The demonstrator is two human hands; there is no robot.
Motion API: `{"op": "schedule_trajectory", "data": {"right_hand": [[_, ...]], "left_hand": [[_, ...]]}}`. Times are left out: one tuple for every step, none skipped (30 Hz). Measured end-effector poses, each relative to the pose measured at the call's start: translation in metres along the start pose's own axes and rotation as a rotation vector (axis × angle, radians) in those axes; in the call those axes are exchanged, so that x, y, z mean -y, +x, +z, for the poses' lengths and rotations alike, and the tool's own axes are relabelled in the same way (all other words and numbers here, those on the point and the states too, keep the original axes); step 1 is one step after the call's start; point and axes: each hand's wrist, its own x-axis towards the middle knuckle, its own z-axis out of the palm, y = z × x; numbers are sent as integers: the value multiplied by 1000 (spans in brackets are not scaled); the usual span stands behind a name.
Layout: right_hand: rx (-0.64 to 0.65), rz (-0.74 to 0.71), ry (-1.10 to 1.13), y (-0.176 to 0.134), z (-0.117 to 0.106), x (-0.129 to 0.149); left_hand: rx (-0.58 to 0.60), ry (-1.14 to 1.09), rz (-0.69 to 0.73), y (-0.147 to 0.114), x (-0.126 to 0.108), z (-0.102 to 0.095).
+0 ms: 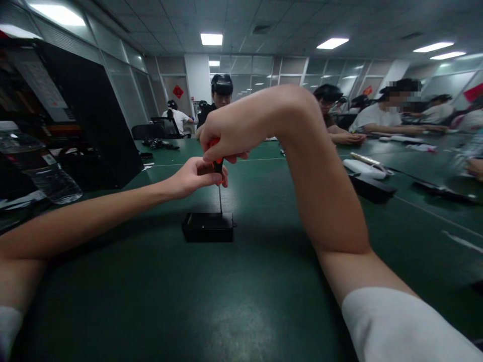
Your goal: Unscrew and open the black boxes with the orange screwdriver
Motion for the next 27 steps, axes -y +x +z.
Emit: {"op": "schedule_trajectory", "data": {"right_hand": [[4, -19, -8, 0, 0, 0], [9, -48, -7, 0, 0, 0], [18, -80, 2, -2, -1, 1], [24, -105, 14, -3, -1, 2], [31, -120, 20, -4, -2, 4], [36, -124, 16, -6, -2, 6], [38, -119, 5, -7, -2, 8], [33, -109, -10, -7, -2, 10], [20, -98, -28, -7, -1, 11], [6, -88, -45, -6, -1, 12], [-8, -80, -57, -5, 0, 12], [-17, -74, -64, -4, 1, 12], [-17, -69, -66, -3, 2, 11], [-9, -68, -61, -2, 3, 10], [5, -73, -49, -1, 4, 8], [17, -84, -35, 0, 4, 7], [25, -99, -23, 0, 5, 6], [29, -115, -15, 0, 5, 6], [26, -128, -10, -1, 5, 6], [20, -135, -7, -2, 5, 6], [11, -136, -5, -3, 5, 7], [1, -131, 0, -4, 5, 7], [-8, -125, 10, -5, 6, 7], [-16, -122, 23, -5, 6, 6], [-20, -120, 39, -4, 7, 3], [-25, -122, 58, -3, 8, 0], [-28, -128, 77, -1, 8, -4]], "left_hand": [[62, -3, 4, 0, -1, -5], [131, 6, 1, 0, -3, -10], [170, 23, 8, 1, -4, -15], [189, 45, 15, 1, -6, -19], [196, 74, 21, 2, -7, -22], [197, 99, 24, 2, -9, -24], [194, 115, 28, 2, -11, -23], [189, 122, 27, 2, -13, -22], [188, 125, 26, 2, -15, -19], [191, 129, 23, 1, -18, -15], [201, 134, 25, 1, -21, -11], [212, 139, 36, 0, -25, -8], [218, 145, 42, 0, -28, -6], [230, 155, 39, 0, -32, -5], [247, 165, 29, -1, -34, -5], [269, 174, 14, -1, -36, -6], [292, 182, 2, -1, -38, -8], [312, 191, -4, -1, -38, -11], [327, 203, -2, -1, -38, -13], [333, 221, 10, 0, -37, -15], [328, 246, 27, 0, -36, -16], [318, 275, 44, 0, -35, -17], [301, 307, 60, 1, -34, -16], [282, 338, 72, 1, -35, -14], [262, 363, 79, 1, -35, -12], [250, 378, 78, 1, -37, -10], [251, 383, 68, 1, -39, -8]]}}
